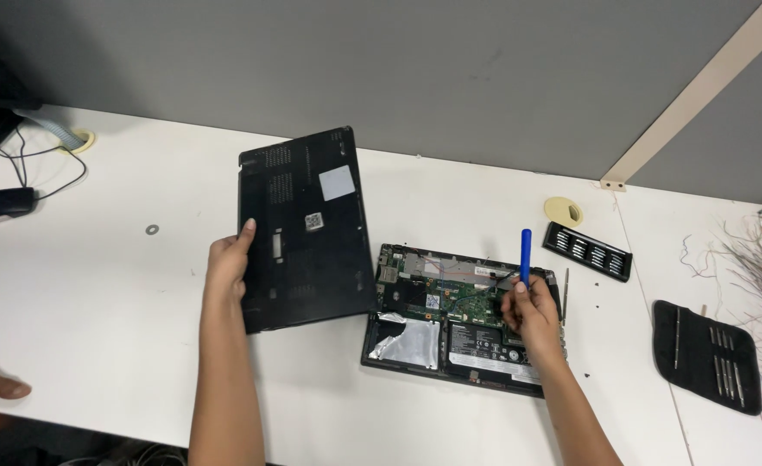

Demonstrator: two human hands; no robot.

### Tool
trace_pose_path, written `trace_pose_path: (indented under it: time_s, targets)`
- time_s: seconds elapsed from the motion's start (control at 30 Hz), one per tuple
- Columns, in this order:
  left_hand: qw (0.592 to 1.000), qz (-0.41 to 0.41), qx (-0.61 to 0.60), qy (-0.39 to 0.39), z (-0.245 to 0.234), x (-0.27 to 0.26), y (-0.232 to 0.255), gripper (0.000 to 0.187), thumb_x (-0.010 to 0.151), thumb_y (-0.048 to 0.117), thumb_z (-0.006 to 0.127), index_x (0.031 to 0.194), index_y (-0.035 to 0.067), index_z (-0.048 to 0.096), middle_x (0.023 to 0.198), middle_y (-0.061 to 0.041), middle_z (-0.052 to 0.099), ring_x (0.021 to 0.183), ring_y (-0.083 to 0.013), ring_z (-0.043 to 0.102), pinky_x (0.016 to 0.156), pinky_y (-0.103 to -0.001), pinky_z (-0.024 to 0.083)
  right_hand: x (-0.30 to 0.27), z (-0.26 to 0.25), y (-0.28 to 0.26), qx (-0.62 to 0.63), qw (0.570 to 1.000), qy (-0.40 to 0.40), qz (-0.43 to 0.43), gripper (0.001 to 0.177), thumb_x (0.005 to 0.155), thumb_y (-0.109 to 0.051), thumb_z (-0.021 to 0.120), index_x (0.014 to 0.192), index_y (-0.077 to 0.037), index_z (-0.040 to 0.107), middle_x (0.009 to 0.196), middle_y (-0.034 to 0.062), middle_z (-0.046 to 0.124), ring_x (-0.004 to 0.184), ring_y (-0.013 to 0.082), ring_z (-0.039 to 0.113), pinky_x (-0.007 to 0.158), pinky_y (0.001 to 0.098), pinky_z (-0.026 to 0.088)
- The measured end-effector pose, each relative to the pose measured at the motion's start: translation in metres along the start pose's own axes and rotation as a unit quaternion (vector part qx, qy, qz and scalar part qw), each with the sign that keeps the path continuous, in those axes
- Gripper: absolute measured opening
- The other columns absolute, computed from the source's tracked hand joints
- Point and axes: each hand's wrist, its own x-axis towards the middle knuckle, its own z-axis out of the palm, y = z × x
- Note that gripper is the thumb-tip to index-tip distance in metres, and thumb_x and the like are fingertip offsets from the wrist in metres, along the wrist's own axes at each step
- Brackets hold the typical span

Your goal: The person reassembles the laptop components and screws the bottom panel back on.

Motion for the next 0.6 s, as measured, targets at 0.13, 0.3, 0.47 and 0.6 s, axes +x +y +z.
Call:
trace_pose_path:
  time_s: [0.13,0.3,0.47,0.6]
  targets:
    - [0.992,0.048,-0.112,-0.042,0.042,-0.021,-0.010,0.044,0.094,0.035,0.069,0.099,-0.009,0.068,0.091,-0.019,0.073,0.080,-0.0244,0.071,0.075,-0.036,0.059,0.001,-0.003,0.003,0.028,0.999,-0.007,0.016,0.020,0.108,-0.027,0.045,0.104,-0.007,0.048,0.067,0.0009,0.043,0.051,0.0084,0.034,0.044,0.0237,0.028]
    - [0.970,0.038,-0.220,-0.099,0.115,-0.063,-0.025,0.042,0.097,0.033,0.066,0.099,-0.009,0.065,0.089,-0.015,0.072,0.076,-0.0200,0.068,0.069,-0.032,0.059,-0.007,-0.003,-0.003,0.036,0.999,0.004,0.023,0.034,0.110,-0.037,0.043,0.093,-0.008,0.042,0.067,-0.0001,0.040,0.049,0.0087,0.033,0.041,0.0239,0.026]
    - [0.966,0.082,-0.219,-0.111,0.167,-0.102,-0.032,0.038,0.098,0.030,0.065,0.101,-0.008,0.066,0.088,-0.013,0.072,0.076,-0.0170,0.067,0.070,-0.030,0.057,-0.009,-0.005,-0.005,0.061,0.998,0.030,0.017,0.043,0.107,-0.048,0.042,0.096,-0.007,0.051,0.069,0.0017,0.051,0.051,0.0088,0.043,0.041,0.0215,0.029]
    - [0.975,0.093,-0.169,-0.113,0.189,-0.115,-0.037,0.036,0.099,0.028,0.065,0.102,-0.008,0.067,0.086,-0.014,0.070,0.073,-0.0172,0.064,0.068,-0.031,0.055,-0.018,0.004,-0.029,0.070,0.995,0.061,0.046,0.036,0.102,-0.048,0.047,0.100,-0.012,0.051,0.076,0.0008,0.057,0.057,0.0094,0.052,0.047,0.0202,0.043]
